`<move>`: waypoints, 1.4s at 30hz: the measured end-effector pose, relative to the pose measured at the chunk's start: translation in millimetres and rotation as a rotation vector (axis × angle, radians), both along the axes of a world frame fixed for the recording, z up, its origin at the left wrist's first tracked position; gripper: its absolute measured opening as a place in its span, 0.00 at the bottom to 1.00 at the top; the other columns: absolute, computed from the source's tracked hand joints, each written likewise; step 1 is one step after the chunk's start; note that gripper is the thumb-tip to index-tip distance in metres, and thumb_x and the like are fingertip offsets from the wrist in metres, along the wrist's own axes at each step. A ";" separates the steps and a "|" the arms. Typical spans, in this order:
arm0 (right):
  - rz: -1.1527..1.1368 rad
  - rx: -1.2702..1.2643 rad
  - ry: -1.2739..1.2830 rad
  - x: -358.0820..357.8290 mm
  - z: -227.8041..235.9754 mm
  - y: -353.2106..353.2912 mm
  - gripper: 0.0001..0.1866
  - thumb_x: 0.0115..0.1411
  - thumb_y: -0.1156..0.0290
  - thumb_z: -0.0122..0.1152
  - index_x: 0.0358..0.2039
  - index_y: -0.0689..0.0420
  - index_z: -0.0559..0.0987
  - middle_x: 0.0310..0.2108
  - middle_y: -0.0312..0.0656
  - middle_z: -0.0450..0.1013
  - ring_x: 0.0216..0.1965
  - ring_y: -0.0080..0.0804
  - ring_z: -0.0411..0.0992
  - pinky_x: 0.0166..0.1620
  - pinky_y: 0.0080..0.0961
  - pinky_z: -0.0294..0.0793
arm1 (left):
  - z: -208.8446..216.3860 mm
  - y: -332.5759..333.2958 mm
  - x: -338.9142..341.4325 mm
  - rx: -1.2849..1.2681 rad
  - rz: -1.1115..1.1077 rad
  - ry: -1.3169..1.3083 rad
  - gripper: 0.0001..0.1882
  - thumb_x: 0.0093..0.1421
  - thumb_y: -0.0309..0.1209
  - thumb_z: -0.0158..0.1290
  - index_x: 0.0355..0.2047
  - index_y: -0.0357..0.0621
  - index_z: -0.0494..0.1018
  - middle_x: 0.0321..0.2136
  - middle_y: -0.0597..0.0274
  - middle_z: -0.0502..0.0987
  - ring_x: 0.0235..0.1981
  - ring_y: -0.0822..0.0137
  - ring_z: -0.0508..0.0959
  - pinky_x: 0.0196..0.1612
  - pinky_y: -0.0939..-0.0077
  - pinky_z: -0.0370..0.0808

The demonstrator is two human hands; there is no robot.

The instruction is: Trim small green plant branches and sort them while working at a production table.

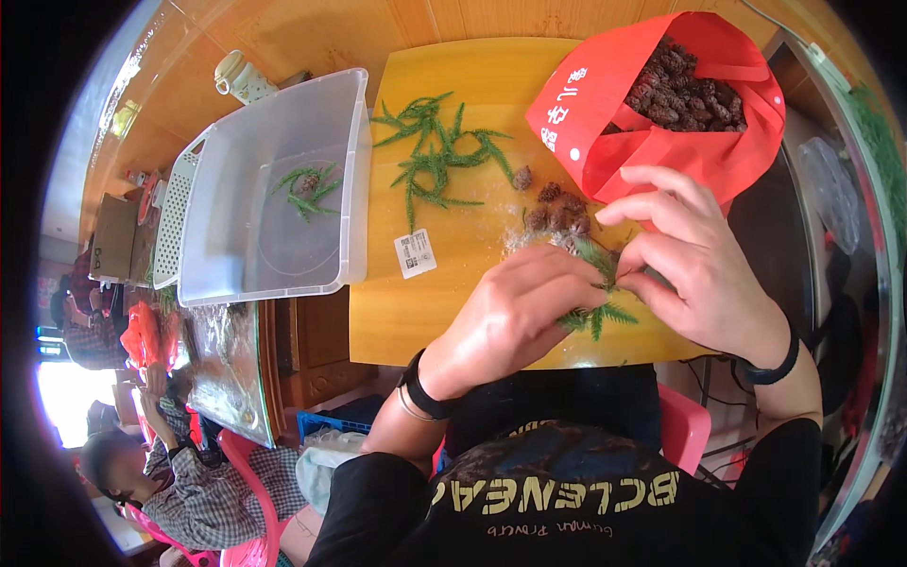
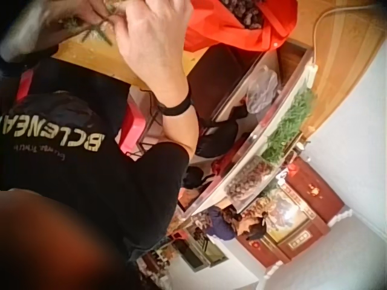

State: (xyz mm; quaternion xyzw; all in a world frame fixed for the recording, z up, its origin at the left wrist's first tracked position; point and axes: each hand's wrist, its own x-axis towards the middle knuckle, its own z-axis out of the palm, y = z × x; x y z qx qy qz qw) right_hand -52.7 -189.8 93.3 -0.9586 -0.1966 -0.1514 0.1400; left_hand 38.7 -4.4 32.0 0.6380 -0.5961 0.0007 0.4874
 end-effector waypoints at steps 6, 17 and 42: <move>0.078 0.018 -0.105 -3.3 8.5 3.1 0.16 0.40 0.71 0.65 0.33 0.53 0.76 0.48 0.40 0.68 0.53 0.49 0.60 0.49 0.44 0.62 | -10.2 10.1 6.0 0.018 -0.282 0.867 0.10 0.45 0.18 0.61 0.28 0.38 0.72 0.32 0.59 0.76 0.36 0.69 0.76 0.40 0.77 0.71; 0.129 0.009 -0.215 -3.9 6.5 4.7 0.09 0.38 0.67 0.65 0.20 0.54 0.76 0.42 0.39 0.72 0.50 0.47 0.63 0.44 0.47 0.63 | -16.0 9.1 3.7 0.018 -0.433 1.056 0.10 0.47 0.20 0.60 0.29 0.39 0.72 0.32 0.61 0.76 0.37 0.72 0.74 0.42 0.78 0.70; 0.109 0.015 -0.172 -3.9 10.1 4.1 0.08 0.37 0.69 0.65 0.21 0.54 0.77 0.41 0.38 0.71 0.50 0.46 0.62 0.45 0.46 0.64 | -18.1 6.4 1.4 0.049 -0.481 1.188 0.09 0.48 0.19 0.60 0.29 0.40 0.72 0.32 0.64 0.76 0.37 0.75 0.74 0.42 0.79 0.70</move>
